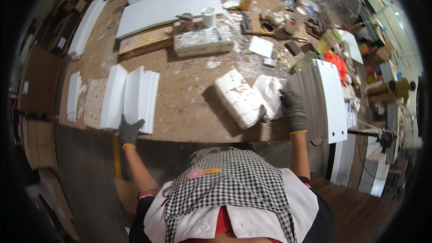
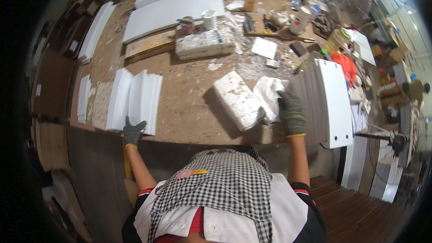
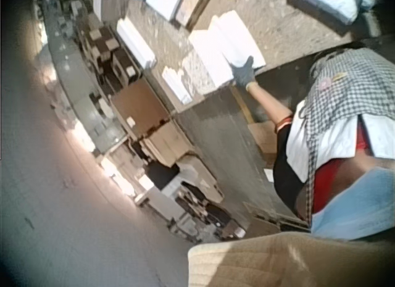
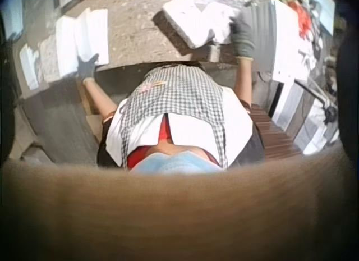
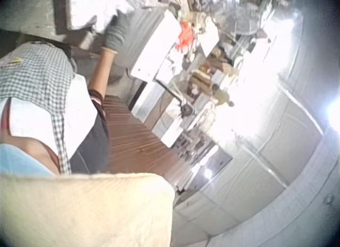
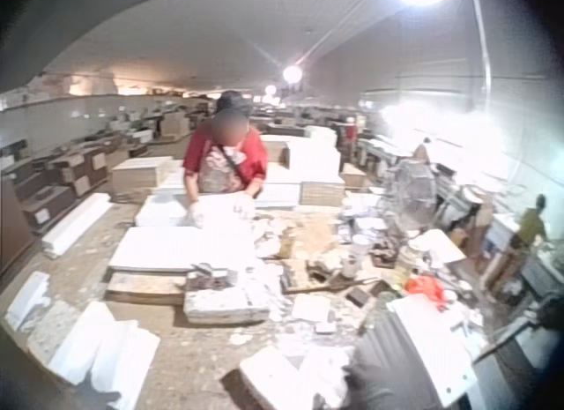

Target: The person wipes white rectangular panels with a cloth, handling them one at a time. The person flips and repositions the panels while continuing to wipe their surfaces.

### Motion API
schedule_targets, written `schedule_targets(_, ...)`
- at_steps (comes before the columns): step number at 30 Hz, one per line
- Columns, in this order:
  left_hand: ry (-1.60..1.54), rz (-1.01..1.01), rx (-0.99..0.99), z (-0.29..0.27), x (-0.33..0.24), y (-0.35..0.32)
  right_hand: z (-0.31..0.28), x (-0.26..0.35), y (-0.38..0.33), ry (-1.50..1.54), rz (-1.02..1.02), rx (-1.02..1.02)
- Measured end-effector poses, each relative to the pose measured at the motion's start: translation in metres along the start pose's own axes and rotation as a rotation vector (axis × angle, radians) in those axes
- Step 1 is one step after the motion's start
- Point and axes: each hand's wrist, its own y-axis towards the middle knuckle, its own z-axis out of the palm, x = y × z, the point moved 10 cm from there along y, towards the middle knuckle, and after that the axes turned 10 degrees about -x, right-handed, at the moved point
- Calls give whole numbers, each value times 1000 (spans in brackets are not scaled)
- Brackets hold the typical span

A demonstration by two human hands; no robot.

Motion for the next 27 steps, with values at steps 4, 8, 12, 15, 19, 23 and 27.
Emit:
schedule_targets(4, -791, -161, 241, 19, -24, -24, 70, -57, -12, -351, 42, 10)
schedule_targets(8, -1059, -84, 618, 44, -111, -100, 131, -88, 7, -547, 99, 293)
schedule_targets(12, -1007, 238, 760, 55, -226, -173, 76, -73, 45, -143, 376, 203)
schedule_targets(15, -692, 562, 731, 66, -295, -216, -30, -18, 41, 288, 317, -348)
schedule_targets(19, -174, 970, 10, 51, -332, -258, -39, 105, 16, 169, -164, -197)
schedule_targets(23, -1037, 609, 671, 91, -343, -261, 97, 175, -15, -161, -422, 159)
schedule_targets(27, -320, 852, 316, 91, -340, -263, 136, 93, 44, -352, -316, 68)
